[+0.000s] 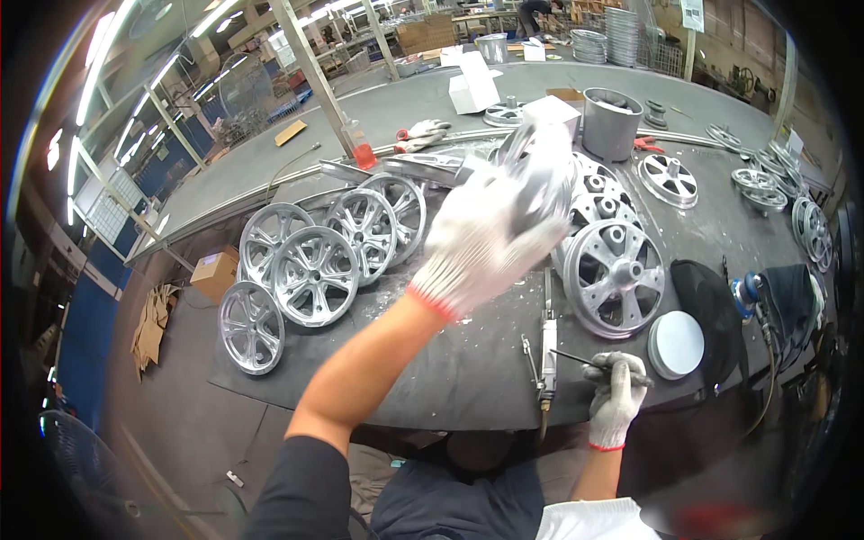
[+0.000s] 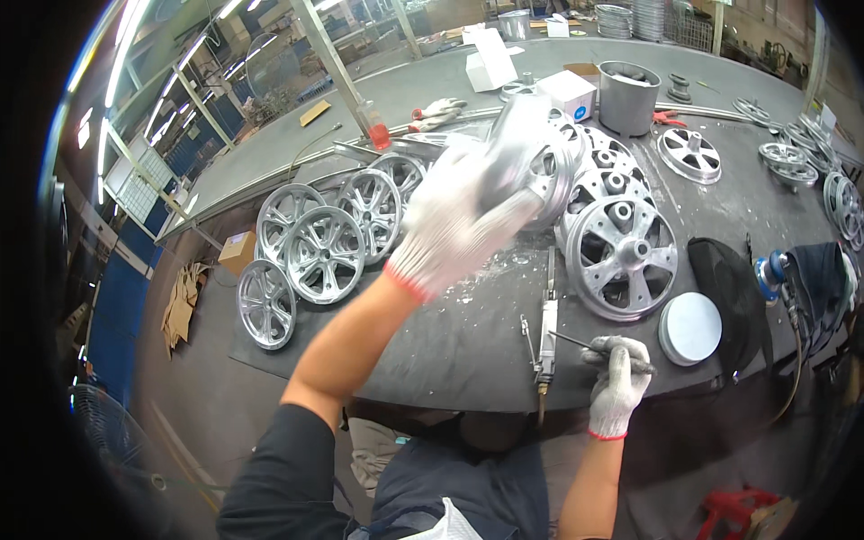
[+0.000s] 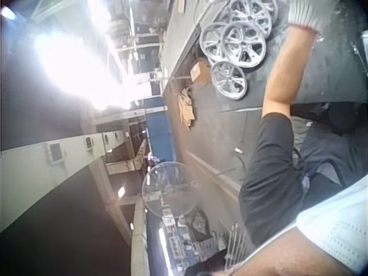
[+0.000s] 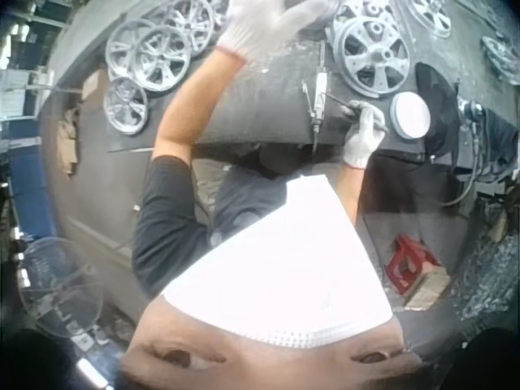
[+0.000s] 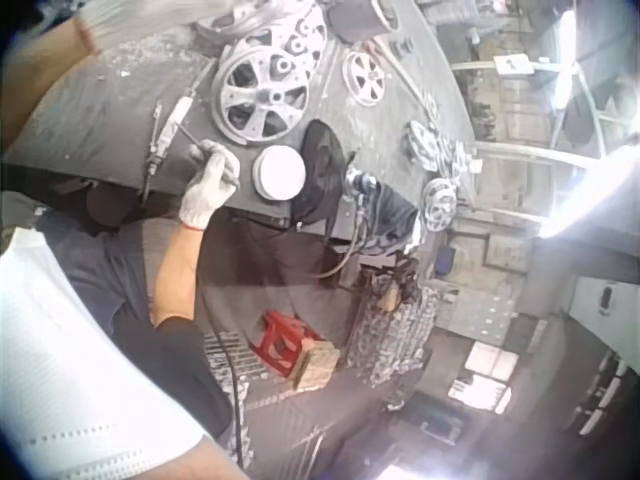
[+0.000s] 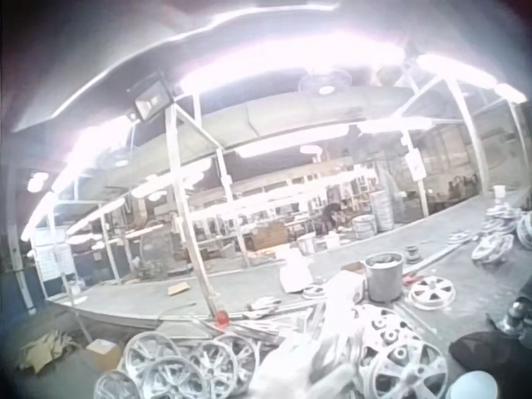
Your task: The recorder uses a handheld scraping tool to remove burrs and smooth the edges of aluminum alloy wheels.
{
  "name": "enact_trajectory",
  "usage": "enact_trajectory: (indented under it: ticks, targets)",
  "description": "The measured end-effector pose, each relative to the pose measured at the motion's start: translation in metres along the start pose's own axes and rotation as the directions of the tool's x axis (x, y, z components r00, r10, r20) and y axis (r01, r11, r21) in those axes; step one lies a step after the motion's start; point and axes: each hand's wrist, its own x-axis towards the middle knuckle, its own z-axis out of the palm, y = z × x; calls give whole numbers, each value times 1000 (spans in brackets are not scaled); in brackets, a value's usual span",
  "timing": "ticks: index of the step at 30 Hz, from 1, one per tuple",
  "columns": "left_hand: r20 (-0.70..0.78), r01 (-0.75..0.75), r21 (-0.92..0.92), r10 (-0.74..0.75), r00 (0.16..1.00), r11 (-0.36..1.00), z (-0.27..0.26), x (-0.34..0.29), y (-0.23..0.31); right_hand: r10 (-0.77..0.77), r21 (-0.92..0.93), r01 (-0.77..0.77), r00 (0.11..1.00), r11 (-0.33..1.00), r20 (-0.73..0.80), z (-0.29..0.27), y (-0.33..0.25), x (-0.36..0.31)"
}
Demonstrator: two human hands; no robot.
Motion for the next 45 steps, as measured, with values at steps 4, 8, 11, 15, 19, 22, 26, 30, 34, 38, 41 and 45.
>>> enact_trajectory:
  ticks: [4,8,11,15,19,22,26,30,34,38,41,45]
  targets:
    - [48,-130,137,124,991,982,54,45,-16,18,53,-20,999,998,30,0,-3,-4]
    - [-5,-112,226,116,993,968,96,4,-14,33,32,-35,998,999,45,7,-11,-6]
    - [-44,13,220,-3,999,975,119,-19,-14,65,12,-66,995,998,72,3,-10,0]
    - [-62,122,260,-110,992,958,149,-44,-21,32,-25,-29,993,999,117,9,-17,1]
    - [-98,248,268,-230,968,931,167,-49,-29,56,-36,-52,992,998,111,8,-13,-1]
    - [-91,322,284,-308,947,903,164,-43,-21,70,-58,-63,990,996,124,6,-13,-4]
    - [152,263,280,-313,937,923,157,-49,-15,17,-49,-12,994,999,104,2,-5,-3]
    - [218,292,111,-310,926,950,124,-55,-13,34,-79,-26,994,997,100,3,-10,-6]
    - [124,68,-199,-44,991,978,79,-51,-38,4,-69,2,996,998,89,0,-8,-4]
    - [-6,23,264,-23,1000,964,46,6,-160,11,-130,3,995,992,104,15,-18,-5]
    - [131,-20,616,-77,988,787,49,25,-234,36,-35,-33,996,999,81,10,-10,-3]
    - [443,-87,696,-331,834,713,66,46,-245,72,-56,-66,993,996,98,6,-14,-6]
